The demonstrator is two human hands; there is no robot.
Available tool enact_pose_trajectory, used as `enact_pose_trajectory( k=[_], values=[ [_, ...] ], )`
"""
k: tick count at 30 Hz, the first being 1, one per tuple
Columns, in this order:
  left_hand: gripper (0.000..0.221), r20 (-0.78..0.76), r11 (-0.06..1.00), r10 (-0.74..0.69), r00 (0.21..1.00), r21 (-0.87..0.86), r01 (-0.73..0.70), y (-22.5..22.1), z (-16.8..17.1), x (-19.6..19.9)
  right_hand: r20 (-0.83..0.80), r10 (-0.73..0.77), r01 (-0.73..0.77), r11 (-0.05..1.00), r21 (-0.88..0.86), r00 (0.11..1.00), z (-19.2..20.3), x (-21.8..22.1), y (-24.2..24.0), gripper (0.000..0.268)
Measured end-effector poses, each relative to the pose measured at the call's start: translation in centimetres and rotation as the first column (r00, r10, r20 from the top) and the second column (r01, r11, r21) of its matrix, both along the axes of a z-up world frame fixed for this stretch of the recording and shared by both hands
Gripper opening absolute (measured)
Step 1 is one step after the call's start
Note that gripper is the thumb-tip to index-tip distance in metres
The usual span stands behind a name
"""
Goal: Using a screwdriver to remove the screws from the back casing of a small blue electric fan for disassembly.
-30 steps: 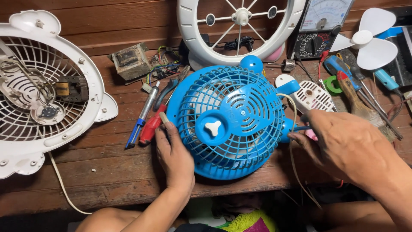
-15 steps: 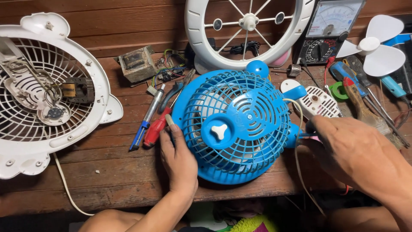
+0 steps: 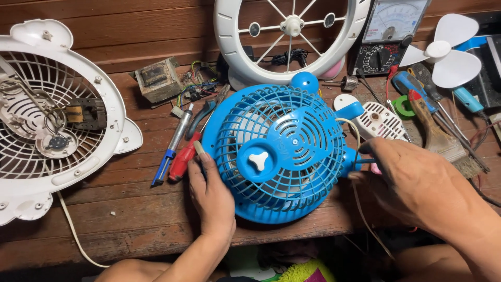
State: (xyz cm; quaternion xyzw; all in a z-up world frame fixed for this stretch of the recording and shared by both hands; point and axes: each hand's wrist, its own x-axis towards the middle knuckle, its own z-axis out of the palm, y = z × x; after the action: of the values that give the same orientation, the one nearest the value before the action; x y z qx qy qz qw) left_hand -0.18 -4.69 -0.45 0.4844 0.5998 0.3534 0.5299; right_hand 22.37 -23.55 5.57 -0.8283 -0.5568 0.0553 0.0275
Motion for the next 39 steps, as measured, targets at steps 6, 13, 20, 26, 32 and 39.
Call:
enact_pose_trajectory(
  k=[6,13,20,26,32,39],
  values=[
    [0.069,0.050,1.000,0.006,0.999,-0.015,-0.005,-0.2,0.5,0.1,0.359,0.078,-0.100,0.994,0.042,0.930,-1.8,1.0,-1.1,0.032],
    [0.068,0.075,1.000,0.000,0.997,0.022,-0.002,-0.1,0.0,0.0,0.064,0.012,0.000,0.982,-0.187,0.998,-0.3,0.2,-0.2,0.028],
    [0.065,0.027,1.000,0.013,1.000,0.014,-0.013,0.0,-0.3,0.0,0.322,0.082,-0.064,0.996,-0.066,0.943,-1.1,1.0,-0.6,0.025],
    [0.071,0.072,1.000,-0.006,0.997,-0.015,0.007,0.0,-0.1,0.1,0.113,0.066,-0.069,0.998,0.017,0.991,-0.4,0.1,-0.1,0.012],
    [0.073,0.074,0.998,0.017,0.997,-0.060,-0.012,-0.2,0.7,0.4,0.275,0.064,-0.091,0.992,0.086,0.959,-0.9,0.3,-0.1,0.026],
    [0.070,0.143,0.999,0.018,0.990,-0.039,-0.012,0.0,0.3,0.4,0.134,0.103,-0.104,0.995,0.002,0.986,-0.5,0.4,-0.1,0.019]
  ],
)
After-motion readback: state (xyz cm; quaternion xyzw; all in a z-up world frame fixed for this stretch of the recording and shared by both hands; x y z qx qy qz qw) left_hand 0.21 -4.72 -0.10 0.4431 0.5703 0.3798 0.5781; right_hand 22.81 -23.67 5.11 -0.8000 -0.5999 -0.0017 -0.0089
